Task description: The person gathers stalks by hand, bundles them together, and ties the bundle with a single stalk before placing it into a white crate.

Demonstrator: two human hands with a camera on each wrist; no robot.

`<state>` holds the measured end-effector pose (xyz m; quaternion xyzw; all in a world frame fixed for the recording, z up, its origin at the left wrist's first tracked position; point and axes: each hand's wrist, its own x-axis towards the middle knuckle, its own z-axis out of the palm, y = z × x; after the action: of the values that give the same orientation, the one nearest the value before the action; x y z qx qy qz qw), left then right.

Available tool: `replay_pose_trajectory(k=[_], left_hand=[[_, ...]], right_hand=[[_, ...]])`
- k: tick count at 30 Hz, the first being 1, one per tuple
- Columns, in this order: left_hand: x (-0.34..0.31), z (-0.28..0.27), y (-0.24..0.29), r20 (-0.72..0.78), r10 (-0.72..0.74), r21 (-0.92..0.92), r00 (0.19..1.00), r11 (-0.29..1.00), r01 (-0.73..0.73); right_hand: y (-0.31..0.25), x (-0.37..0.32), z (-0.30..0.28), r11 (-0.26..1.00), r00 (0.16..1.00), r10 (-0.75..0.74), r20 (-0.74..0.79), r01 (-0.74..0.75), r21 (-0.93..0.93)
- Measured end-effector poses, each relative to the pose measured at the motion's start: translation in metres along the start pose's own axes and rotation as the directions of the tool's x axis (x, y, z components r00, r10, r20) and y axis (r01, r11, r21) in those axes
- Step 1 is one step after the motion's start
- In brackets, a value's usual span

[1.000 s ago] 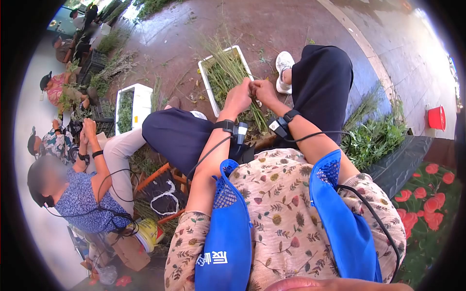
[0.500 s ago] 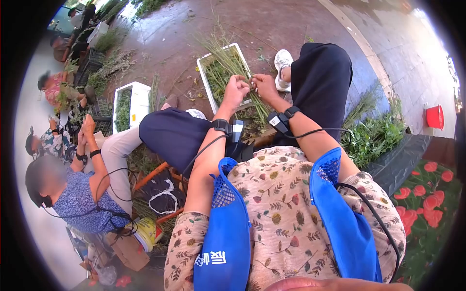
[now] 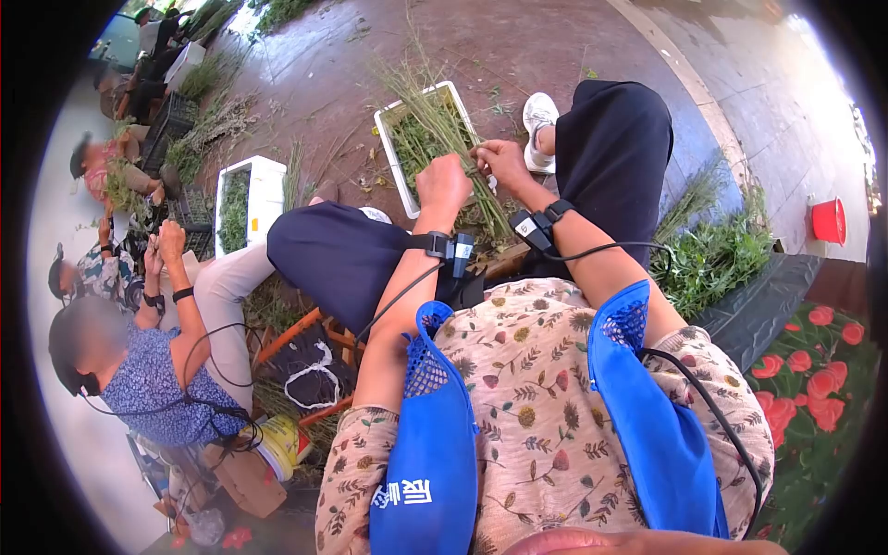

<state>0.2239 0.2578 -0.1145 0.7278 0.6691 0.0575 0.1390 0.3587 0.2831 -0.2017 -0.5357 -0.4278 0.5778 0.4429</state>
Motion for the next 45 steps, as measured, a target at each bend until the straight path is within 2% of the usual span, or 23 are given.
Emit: replay_pose_trajectory(k=[4, 10, 12, 13, 14, 15, 17, 18, 21, 22, 24, 25, 27, 30, 33, 36, 37, 39, 40, 43, 45], left_hand=[[-0.004, -0.005, 0.009, 0.019, 0.014, 0.070, 1.000, 0.997, -0.015], [0.000, 0.003, 0.006, -0.021, 0.171, 0.150, 0.985, 0.975, -0.166], [0.008, 0.011, -0.014, 0.019, 0.164, -0.229, 0.986, 0.961, -0.155], [0.014, 0.017, -0.027, 0.038, 0.165, -0.410, 0.986, 0.902, -0.135], [0.022, 0.022, -0.041, 0.164, 0.175, -0.587, 0.971, 0.808, -0.047], [0.025, 0.032, -0.046, 0.218, 0.147, -0.752, 0.965, 0.656, 0.070], [0.027, 0.045, -0.053, 0.331, 0.132, -0.924, 0.934, 0.244, 0.293], [0.021, 0.039, -0.044, 0.304, 0.113, -0.942, 0.946, 0.185, 0.281], [0.021, 0.023, -0.041, 0.340, -0.033, -0.680, 0.940, 0.681, 0.270], [0.019, 0.016, -0.038, 0.216, 0.023, -0.380, 0.976, 0.923, 0.062], [0.009, 0.009, -0.029, 0.126, 0.009, -0.304, 0.992, 0.952, 0.030], [0.006, 0.003, -0.024, 0.078, 0.006, -0.261, 0.997, 0.965, 0.015], [0.006, -0.002, -0.021, 0.034, -0.009, -0.341, 0.999, 0.940, 0.020], [0.017, 0.003, -0.028, -0.092, 0.074, -0.469, 0.993, 0.876, -0.109], [0.019, 0.005, -0.020, -0.091, 0.062, -0.576, 0.994, 0.811, -0.104], [0.020, 0.006, -0.018, 0.003, -0.027, -0.664, 1.000, 0.747, 0.022], [0.021, 0.010, -0.021, -0.017, 0.003, -0.676, 1.000, 0.737, -0.014], [0.023, 0.013, -0.028, -0.063, 0.060, -0.696, 0.996, 0.713, -0.087], [0.024, 0.012, -0.030, 0.023, 0.079, -0.781, 0.997, 0.624, -0.031], [0.021, 0.005, -0.031, -0.119, 0.138, -0.676, 0.983, 0.714, -0.182], [0.019, 0.014, -0.037, -0.257, 0.245, -0.517, 0.935, 0.783, -0.347]], right_hand=[[-0.006, -0.004, 0.002, 0.999, 0.999, 0.029, 0.014, -0.029, 0.019], [-0.004, -0.001, -0.001, 0.992, 0.999, -0.021, -0.040, 0.016, -0.126], [0.000, 0.002, -0.008, 1.000, 1.000, 0.004, -0.031, -0.004, -0.016], [0.000, 0.002, -0.011, 0.999, 1.000, 0.016, -0.024, -0.015, 0.038], [0.000, 0.002, -0.012, 0.998, 0.999, 0.025, -0.030, -0.024, 0.057], [0.000, 0.003, -0.012, 0.997, 0.999, 0.034, -0.035, -0.032, 0.077], [-0.001, 0.005, -0.011, 0.992, 0.998, 0.052, -0.042, -0.047, 0.119], [0.001, 0.006, -0.010, 0.995, 0.998, 0.042, -0.035, -0.039, 0.090], [0.003, 0.005, -0.011, 0.999, 1.000, -0.009, -0.010, 0.009, -0.052], [0.001, 0.002, -0.010, 0.990, 0.999, -0.041, 0.011, 0.042, -0.135], [-0.006, -0.003, -0.005, 0.972, 0.998, -0.045, 0.035, 0.052, -0.231], [-0.007, -0.003, -0.003, 0.985, 0.999, -0.038, 0.022, 0.041, -0.170], [-0.008, -0.005, -0.002, 0.999, 1.000, -0.016, -0.010, 0.015, -0.047], [-0.013, -0.008, -0.005, 0.982, 0.994, -0.033, 0.108, 0.052, -0.179], [-0.015, -0.013, -0.001, 0.965, 0.981, -0.058, 0.184, 0.102, -0.240], [-0.015, -0.016, -0.001, 0.950, 0.948, -0.097, 0.302, 0.179, -0.256], [-0.016, -0.016, -0.002, 0.943, 0.930, -0.109, 0.351, 0.209, -0.259], [-0.017, -0.016, -0.003, 0.971, 0.963, -0.029, 0.268, 0.091, -0.223], [-0.017, -0.014, -0.002, 0.980, 0.973, 0.013, 0.229, 0.033, -0.197], [-0.019, -0.012, -0.004, 0.981, 0.974, 0.067, 0.215, -0.026, -0.190], [-0.019, -0.011, -0.005, 0.985, 0.968, 0.099, 0.230, -0.063, -0.159]])
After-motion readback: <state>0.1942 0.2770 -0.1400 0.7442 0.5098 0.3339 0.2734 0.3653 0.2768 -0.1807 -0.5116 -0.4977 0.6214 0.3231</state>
